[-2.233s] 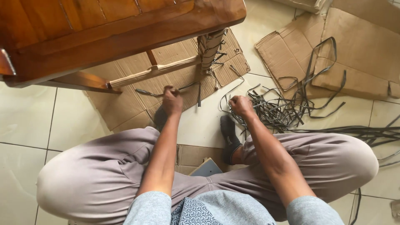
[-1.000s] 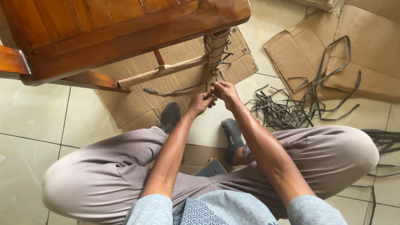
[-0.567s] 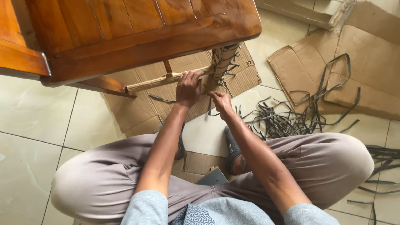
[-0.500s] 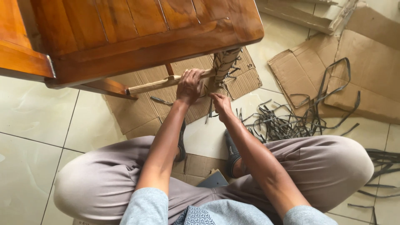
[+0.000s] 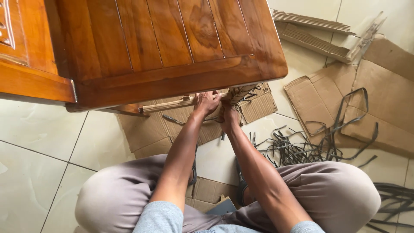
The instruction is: Packaging the legs of a wooden chair with cardboard and plastic straps.
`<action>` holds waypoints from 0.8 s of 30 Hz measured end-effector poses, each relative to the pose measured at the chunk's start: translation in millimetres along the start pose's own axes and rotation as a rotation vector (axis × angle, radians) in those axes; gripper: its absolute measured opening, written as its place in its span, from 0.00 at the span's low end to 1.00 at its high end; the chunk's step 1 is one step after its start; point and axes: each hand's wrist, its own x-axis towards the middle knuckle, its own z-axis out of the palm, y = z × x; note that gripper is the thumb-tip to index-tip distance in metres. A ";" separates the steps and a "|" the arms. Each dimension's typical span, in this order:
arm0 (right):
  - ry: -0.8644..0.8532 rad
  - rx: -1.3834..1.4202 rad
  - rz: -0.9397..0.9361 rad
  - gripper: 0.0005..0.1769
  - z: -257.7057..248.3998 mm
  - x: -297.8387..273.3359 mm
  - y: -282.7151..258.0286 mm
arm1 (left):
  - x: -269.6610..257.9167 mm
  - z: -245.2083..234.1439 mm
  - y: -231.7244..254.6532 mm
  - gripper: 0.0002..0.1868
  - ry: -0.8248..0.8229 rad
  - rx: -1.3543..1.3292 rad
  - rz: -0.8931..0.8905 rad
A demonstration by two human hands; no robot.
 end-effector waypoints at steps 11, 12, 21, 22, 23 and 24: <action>-0.301 0.148 0.128 0.17 -21.3 28.6 8.6 | -13.9 -46.3 48.1 0.31 -0.062 -0.089 -0.163; -0.310 0.145 0.134 0.17 -23.9 32.6 11.3 | -13.3 -45.2 48.8 0.31 -0.057 -0.101 -0.162; 0.050 -0.168 -0.182 0.09 5.5 -42.6 -15.3 | -19.5 -33.6 38.8 0.35 -0.024 -0.190 -0.183; 0.051 -0.169 -0.181 0.09 -1.1 -32.2 -0.5 | -20.8 -32.3 37.2 0.35 -0.024 -0.190 -0.184; 0.124 -0.346 -0.314 0.10 -7.5 -21.5 13.8 | -21.6 -31.3 35.8 0.36 -0.016 -0.206 -0.186; 0.197 -0.524 -0.448 0.15 -13.9 -11.0 28.1 | -22.7 -30.4 34.4 0.37 -0.007 -0.222 -0.189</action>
